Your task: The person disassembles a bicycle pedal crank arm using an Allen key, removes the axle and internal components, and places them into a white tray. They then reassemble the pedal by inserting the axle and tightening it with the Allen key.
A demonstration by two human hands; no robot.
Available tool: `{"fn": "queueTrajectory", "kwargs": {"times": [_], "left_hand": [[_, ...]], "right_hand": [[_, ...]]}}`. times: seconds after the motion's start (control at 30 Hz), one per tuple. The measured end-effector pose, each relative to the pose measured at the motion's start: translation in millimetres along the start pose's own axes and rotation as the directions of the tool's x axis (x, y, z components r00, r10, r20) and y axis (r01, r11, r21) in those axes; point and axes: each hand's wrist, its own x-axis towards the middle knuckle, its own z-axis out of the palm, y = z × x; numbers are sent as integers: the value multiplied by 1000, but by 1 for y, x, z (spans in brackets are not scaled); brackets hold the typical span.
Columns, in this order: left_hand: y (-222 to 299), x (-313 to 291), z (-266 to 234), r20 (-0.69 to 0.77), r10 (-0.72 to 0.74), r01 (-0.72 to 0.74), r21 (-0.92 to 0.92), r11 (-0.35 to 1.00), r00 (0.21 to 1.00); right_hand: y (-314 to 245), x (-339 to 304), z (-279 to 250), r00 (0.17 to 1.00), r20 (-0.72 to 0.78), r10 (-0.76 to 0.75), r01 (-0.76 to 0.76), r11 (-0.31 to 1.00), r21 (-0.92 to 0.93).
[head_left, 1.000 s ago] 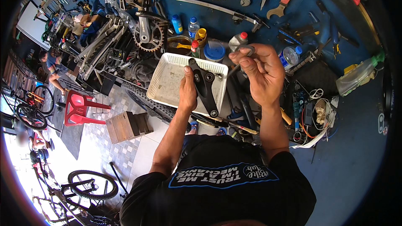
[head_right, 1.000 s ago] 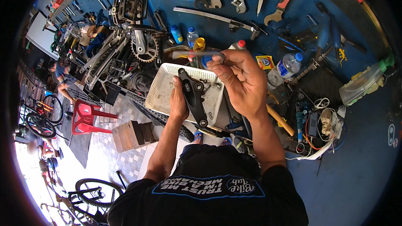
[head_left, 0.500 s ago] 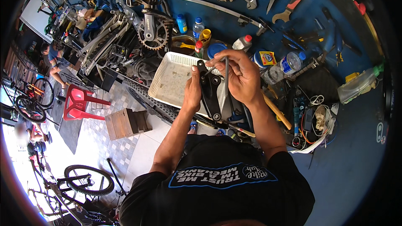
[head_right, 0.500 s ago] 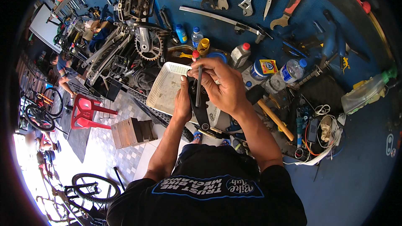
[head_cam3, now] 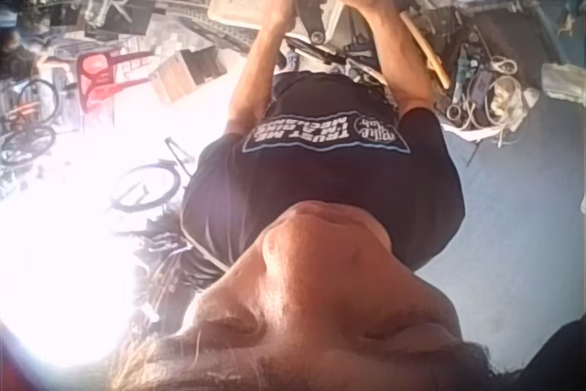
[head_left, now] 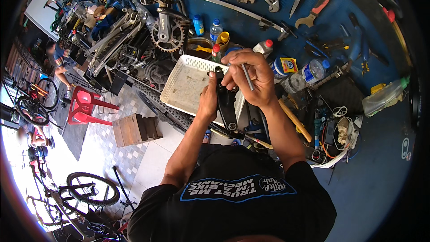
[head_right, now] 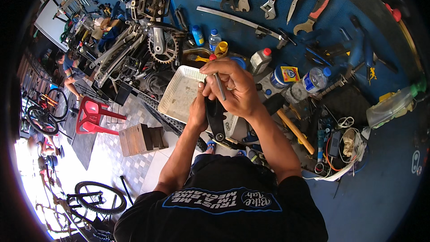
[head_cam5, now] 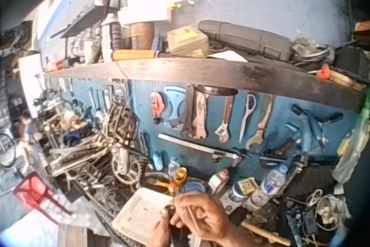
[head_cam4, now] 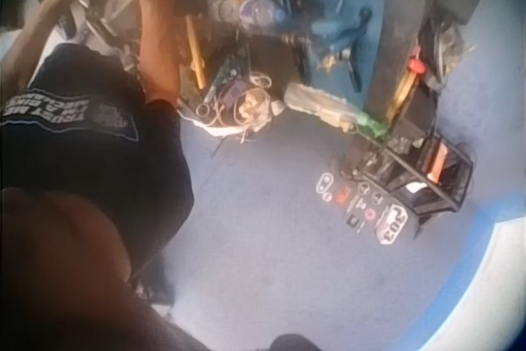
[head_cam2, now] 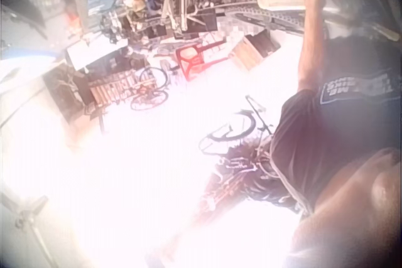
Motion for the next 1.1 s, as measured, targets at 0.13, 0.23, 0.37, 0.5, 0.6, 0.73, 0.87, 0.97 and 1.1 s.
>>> {"fn": "queueTrajectory", "kwargs": {"times": [0.13,0.23,0.37,0.5,0.6,0.73,0.87,0.97,1.1], "left_hand": [[3,-3,-1,25,11,-12,19,1000,1000],[-6,3,-13,-12,-31,32,83,996,999],[-12,3,-17,-96,-30,45,154,987,995],[-12,3,-21,-110,-27,48,188,981,994],[-9,2,-23,-104,-62,78,159,984,993],[-10,8,-34,-99,-45,63,183,981,994],[-7,5,-30,-77,-86,97,161,982,993],[-3,3,-25,-74,-78,86,108,990,994],[0,-1,-22,-73,-64,70,92,993,995]], "right_hand": [[1,7,0,996,8,-89,89,996,17],[-1,10,-2,990,12,142,-134,907,400],[-9,20,-20,862,86,500,-474,734,486],[-19,27,-19,810,19,586,-569,778,266],[-37,31,-18,793,71,605,-608,792,57],[-52,35,-18,849,124,514,-412,790,-455],[-35,30,-15,953,245,176,7,800,-601],[-6,16,-16,980,193,51,16,942,-334],[14,5,-1,992,20,121,-122,963,242]]}}
